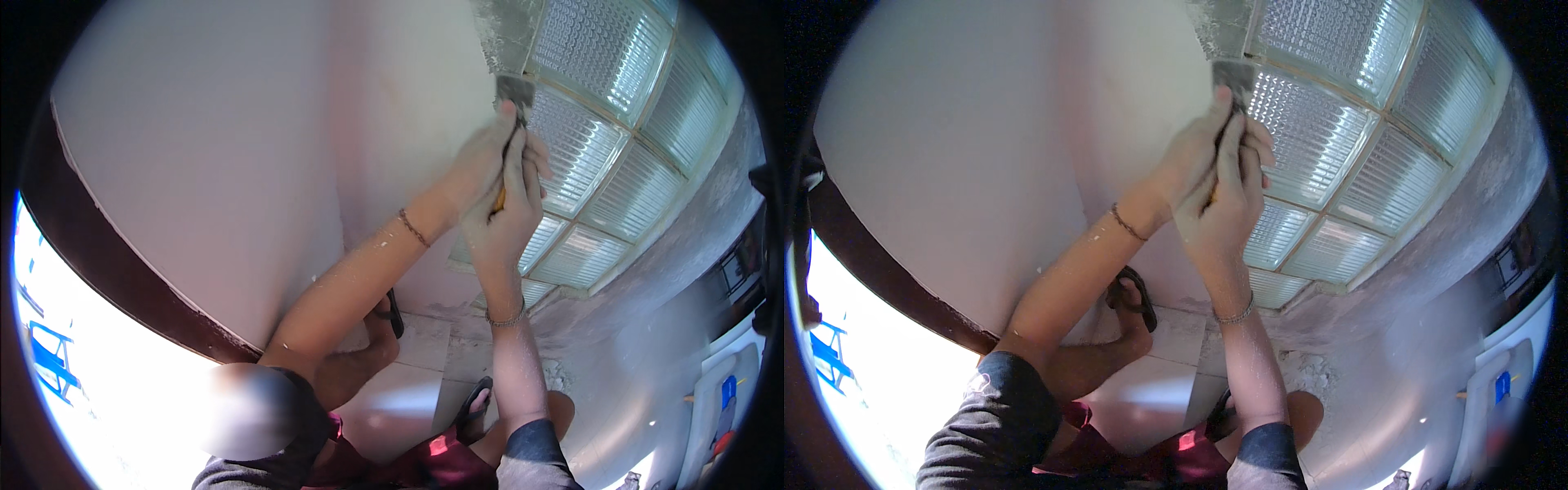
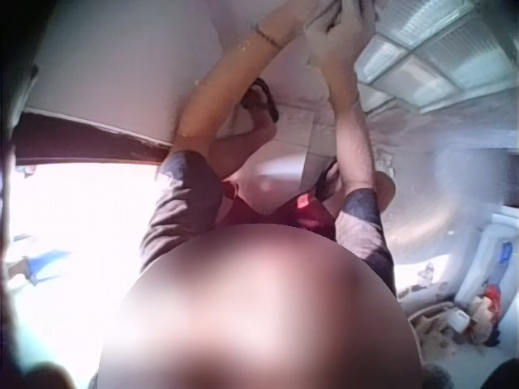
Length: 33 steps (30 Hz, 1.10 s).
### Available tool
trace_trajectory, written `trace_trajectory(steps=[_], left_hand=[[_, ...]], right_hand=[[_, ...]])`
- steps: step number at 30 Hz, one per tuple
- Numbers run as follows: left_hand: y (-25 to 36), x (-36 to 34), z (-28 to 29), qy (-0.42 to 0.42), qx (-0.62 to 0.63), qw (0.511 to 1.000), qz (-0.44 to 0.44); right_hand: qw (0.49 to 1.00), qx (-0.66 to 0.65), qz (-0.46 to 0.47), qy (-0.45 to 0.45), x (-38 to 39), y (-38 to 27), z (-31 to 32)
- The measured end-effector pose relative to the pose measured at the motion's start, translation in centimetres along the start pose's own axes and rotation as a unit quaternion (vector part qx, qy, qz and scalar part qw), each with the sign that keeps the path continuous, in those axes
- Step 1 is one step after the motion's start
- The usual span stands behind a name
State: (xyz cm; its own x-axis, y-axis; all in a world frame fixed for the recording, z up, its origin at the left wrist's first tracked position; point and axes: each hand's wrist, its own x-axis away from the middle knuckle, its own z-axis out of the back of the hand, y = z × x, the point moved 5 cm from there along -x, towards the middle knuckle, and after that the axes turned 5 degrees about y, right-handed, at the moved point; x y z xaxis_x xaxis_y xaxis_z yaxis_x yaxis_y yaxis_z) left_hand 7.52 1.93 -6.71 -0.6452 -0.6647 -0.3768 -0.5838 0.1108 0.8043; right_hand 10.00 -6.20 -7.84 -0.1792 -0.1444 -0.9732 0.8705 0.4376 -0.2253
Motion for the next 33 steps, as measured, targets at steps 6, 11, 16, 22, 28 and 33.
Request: trace_trajectory(steps=[6, 11, 16, 22, 28, 33], left_hand=[[-3.8, 0.7, -0.6, 0.021, -0.002, 1.0, -0.006], [-4.8, 1.0, -0.3, 0.055, 0.038, 0.998, -0.007], [-3.5, 0.6, 0.3, 0.04, -0.022, 0.999, -0.005], [-2.6, 0.3, 0.4, 0.037, -0.019, 0.999, 0.0], [-1.8, 0.2, 0.4, 0.038, -0.034, 0.999, -0.004], [-1.9, 0.3, 0.5, 0.051, -0.039, 0.997, 0.043]], right_hand=[[0.997, -0.005, -0.029, -0.068, 2.7, 2.9, 2.1], [0.996, 0.034, -0.005, -0.088, 3.2, 2.7, 2.6], [0.997, 0.044, 0.006, -0.059, 2.6, 1.6, 2.1], [0.998, 0.049, 0.0, -0.046, 1.9, 0.8, 1.5], [0.999, 0.028, -0.012, -0.037, 1.7, 0.7, 1.1], [0.998, 0.044, -0.021, -0.028, 1.8, 1.0, 0.8]])
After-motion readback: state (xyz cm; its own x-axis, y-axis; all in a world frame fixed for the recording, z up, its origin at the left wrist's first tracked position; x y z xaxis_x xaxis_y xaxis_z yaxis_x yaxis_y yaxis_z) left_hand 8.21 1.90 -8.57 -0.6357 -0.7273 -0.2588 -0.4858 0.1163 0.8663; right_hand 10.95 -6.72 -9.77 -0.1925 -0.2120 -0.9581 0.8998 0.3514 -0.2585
